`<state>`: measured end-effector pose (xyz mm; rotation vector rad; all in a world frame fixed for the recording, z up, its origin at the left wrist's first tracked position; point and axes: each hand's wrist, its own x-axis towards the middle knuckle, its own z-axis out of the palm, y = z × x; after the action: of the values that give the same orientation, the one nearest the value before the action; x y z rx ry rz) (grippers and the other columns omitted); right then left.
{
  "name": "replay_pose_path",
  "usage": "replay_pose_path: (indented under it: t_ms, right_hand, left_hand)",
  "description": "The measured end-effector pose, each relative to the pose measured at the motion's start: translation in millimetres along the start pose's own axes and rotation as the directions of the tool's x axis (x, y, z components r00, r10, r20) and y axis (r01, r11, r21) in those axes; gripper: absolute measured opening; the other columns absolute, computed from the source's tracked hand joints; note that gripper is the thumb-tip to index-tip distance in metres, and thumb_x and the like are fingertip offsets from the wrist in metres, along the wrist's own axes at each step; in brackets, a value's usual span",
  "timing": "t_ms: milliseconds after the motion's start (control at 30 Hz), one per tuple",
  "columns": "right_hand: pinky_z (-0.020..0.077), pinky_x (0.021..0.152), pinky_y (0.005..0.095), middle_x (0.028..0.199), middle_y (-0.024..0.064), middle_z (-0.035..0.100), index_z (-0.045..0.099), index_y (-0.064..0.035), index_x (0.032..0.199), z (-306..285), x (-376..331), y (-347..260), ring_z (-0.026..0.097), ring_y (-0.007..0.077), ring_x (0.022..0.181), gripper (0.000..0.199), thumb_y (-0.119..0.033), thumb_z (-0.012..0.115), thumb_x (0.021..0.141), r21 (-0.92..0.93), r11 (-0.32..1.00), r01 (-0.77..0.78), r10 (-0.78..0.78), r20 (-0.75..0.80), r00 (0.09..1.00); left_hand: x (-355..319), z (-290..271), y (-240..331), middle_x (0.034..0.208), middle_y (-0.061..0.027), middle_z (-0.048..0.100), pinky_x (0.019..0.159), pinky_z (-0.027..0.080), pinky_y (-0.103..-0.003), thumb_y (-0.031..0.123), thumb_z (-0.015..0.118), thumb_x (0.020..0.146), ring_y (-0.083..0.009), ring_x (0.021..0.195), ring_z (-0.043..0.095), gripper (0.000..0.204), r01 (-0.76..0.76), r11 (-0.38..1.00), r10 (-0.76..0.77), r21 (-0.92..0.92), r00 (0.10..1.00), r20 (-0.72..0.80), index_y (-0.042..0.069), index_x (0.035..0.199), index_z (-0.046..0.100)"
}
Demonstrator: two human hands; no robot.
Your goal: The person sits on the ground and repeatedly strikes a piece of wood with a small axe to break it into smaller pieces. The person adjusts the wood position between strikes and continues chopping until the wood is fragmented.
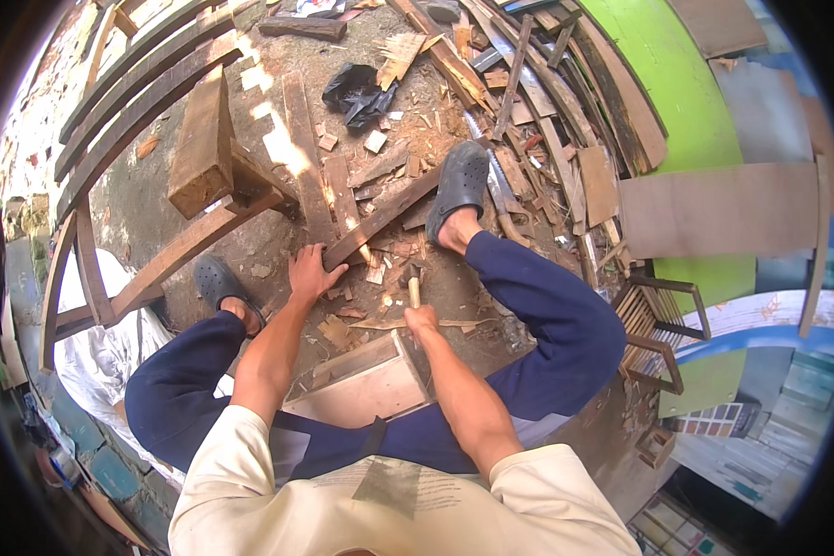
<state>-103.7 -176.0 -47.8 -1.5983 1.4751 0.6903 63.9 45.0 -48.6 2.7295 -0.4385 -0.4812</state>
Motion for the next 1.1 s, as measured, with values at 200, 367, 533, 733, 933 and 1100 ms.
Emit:
replay_pose_path:
  t_ms: [200, 367, 533, 733, 933, 1100]
  right_hand:
    - [0.0409, 0.037, 0.0343, 0.057, 0.0048, 0.055, 0.061, 0.0017, 0.082, -68, -28, -102, 0.051, 0.0163, 0.041, 0.027, -0.023, 0.07, 0.088, -0.006, 0.928, 0.373, -0.371, 0.082, 0.925]
    - [0.0355, 0.034, 0.0319, 0.052, 0.0024, 0.05, 0.056, 0.0005, 0.085, -118, -37, -176, 0.048, 0.0138, 0.038, 0.024, -0.02, 0.068, 0.092, 0.039, 0.857, 0.514, -0.513, -0.019, 0.858]
    - [0.0366, 0.034, 0.0322, 0.057, 0.0025, 0.046, 0.052, -0.0006, 0.088, -123, -43, -219, 0.046, 0.0139, 0.042, 0.03, -0.026, 0.068, 0.094, 0.261, 0.879, 0.399, -0.433, 0.082, 0.898]
    - [0.0382, 0.037, 0.0296, 0.06, 0.0011, 0.046, 0.054, -0.0031, 0.082, -162, 15, -238, 0.044, 0.0114, 0.044, 0.036, -0.033, 0.072, 0.092, -0.343, 0.907, 0.243, -0.078, 0.43, 0.9]
    - [0.0368, 0.035, 0.0268, 0.058, -0.0004, 0.046, 0.052, -0.0064, 0.075, -183, 1, -270, 0.044, 0.0099, 0.042, 0.038, -0.035, 0.073, 0.091, 0.003, 0.956, 0.295, -0.28, 0.32, 0.905]
    - [0.0421, 0.038, 0.0278, 0.059, -0.0001, 0.048, 0.056, -0.0012, 0.083, -154, 7, -243, 0.047, 0.0111, 0.045, 0.021, -0.017, 0.065, 0.094, -0.053, 0.978, 0.201, -0.174, 0.314, 0.933]
  left_hand:
    - [-8, -1, -8, 0.122, -0.0167, 0.058, 0.093, 0.049, -0.049, 0.062, 0.075, 0.073, -0.0329, 0.117, 0.056, 0.083, 0.099, 0.995, -0.099, 0.007, 0.992, 0.081, 0.005, 0.128, 0.049]
    - [-3, -12, 1, 0.121, -0.0204, 0.059, 0.081, 0.056, -0.047, 0.065, 0.076, 0.071, -0.0373, 0.109, 0.062, 0.092, 0.201, 0.979, -0.195, -0.025, 0.971, 0.139, 0.002, 0.129, 0.042]
    - [2, -20, 3, 0.114, -0.0214, 0.064, 0.076, 0.057, -0.047, 0.069, 0.073, 0.072, -0.0397, 0.093, 0.069, 0.105, 0.259, 0.966, -0.252, -0.004, 0.941, 0.224, 0.001, 0.141, 0.03]
    - [6, -10, 1, 0.114, -0.0218, 0.065, 0.076, 0.057, -0.046, 0.064, 0.072, 0.075, -0.0368, 0.09, 0.07, 0.107, 0.215, 0.976, -0.217, 0.036, 0.947, 0.235, 0.003, 0.148, 0.022]
    - [5, -15, 3, 0.115, -0.0189, 0.066, 0.076, 0.058, -0.044, 0.063, 0.072, 0.076, -0.034, 0.093, 0.07, 0.106, 0.227, 0.972, -0.235, 0.063, 0.937, 0.257, 0.005, 0.15, 0.023]
    - [6, -12, 0, 0.116, -0.0177, 0.065, 0.075, 0.058, -0.043, 0.063, 0.072, 0.076, -0.0323, 0.093, 0.071, 0.106, 0.236, 0.969, -0.247, 0.072, 0.934, 0.258, 0.006, 0.15, 0.024]
